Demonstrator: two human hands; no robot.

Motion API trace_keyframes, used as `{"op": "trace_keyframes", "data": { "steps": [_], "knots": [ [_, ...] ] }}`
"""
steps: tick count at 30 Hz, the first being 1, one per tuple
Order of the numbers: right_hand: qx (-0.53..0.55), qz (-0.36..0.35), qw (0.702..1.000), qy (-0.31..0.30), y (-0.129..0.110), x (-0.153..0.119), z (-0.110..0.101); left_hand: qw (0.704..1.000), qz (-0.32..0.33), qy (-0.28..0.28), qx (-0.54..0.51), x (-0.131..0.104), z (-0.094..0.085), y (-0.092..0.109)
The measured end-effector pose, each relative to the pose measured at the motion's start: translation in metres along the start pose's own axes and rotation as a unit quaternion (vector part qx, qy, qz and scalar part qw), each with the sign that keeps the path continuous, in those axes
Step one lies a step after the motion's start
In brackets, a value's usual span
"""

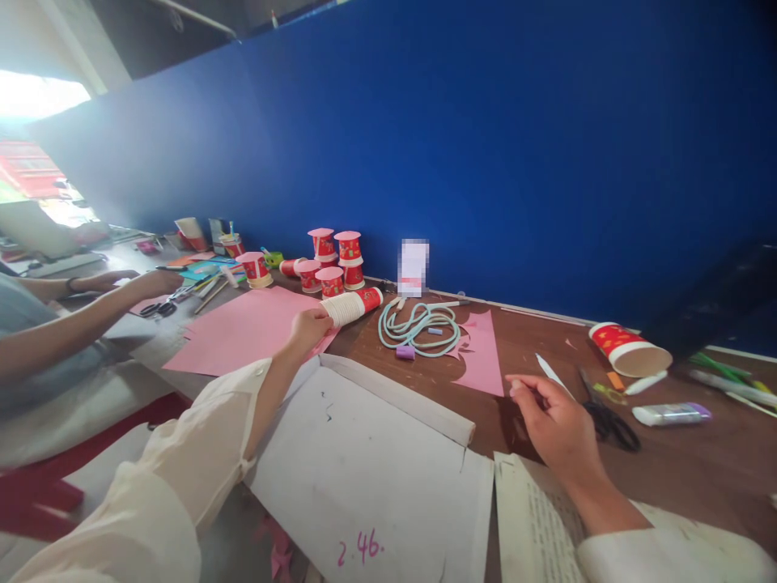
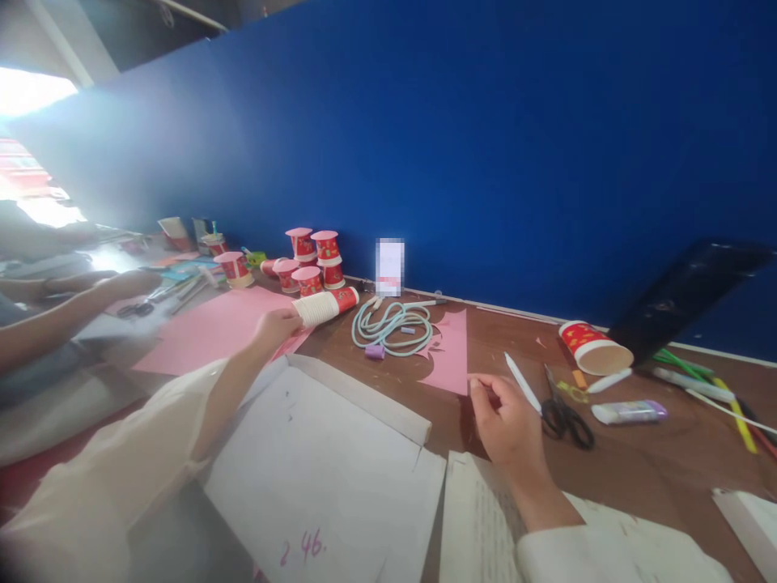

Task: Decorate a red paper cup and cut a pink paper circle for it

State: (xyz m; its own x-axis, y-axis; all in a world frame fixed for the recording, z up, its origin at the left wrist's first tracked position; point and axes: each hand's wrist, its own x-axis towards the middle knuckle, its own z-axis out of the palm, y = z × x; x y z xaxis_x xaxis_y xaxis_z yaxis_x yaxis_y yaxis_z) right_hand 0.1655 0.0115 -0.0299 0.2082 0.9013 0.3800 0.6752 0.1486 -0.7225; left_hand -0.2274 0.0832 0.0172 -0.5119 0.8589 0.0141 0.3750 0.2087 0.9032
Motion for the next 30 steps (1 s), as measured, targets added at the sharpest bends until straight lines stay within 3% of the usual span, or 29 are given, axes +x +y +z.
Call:
{"op": "trace_keyframes", "data": {
  "steps": [7,16,25,30],
  "knots": [
    [0.01,-0.001,1.0,-0.021,0.003,-0.001,0.002,1.0,-0.008,-0.009,-0.016,-0.002,0.003,0.003],
    [0.013,-0.011,0.999,-0.031,0.003,-0.002,0.003,0.997,-0.016,0.075,0.01,0.013,-0.002,-0.005],
    [0.003,-0.018,0.999,-0.039,0.005,-0.001,0.004,0.998,-0.002,0.061,0.034,0.01,-0.009,-0.006],
    [0.0,-0.019,0.999,-0.038,0.007,0.0,0.004,0.996,-0.013,0.082,0.031,0.015,-0.008,-0.014]
  ]
}}
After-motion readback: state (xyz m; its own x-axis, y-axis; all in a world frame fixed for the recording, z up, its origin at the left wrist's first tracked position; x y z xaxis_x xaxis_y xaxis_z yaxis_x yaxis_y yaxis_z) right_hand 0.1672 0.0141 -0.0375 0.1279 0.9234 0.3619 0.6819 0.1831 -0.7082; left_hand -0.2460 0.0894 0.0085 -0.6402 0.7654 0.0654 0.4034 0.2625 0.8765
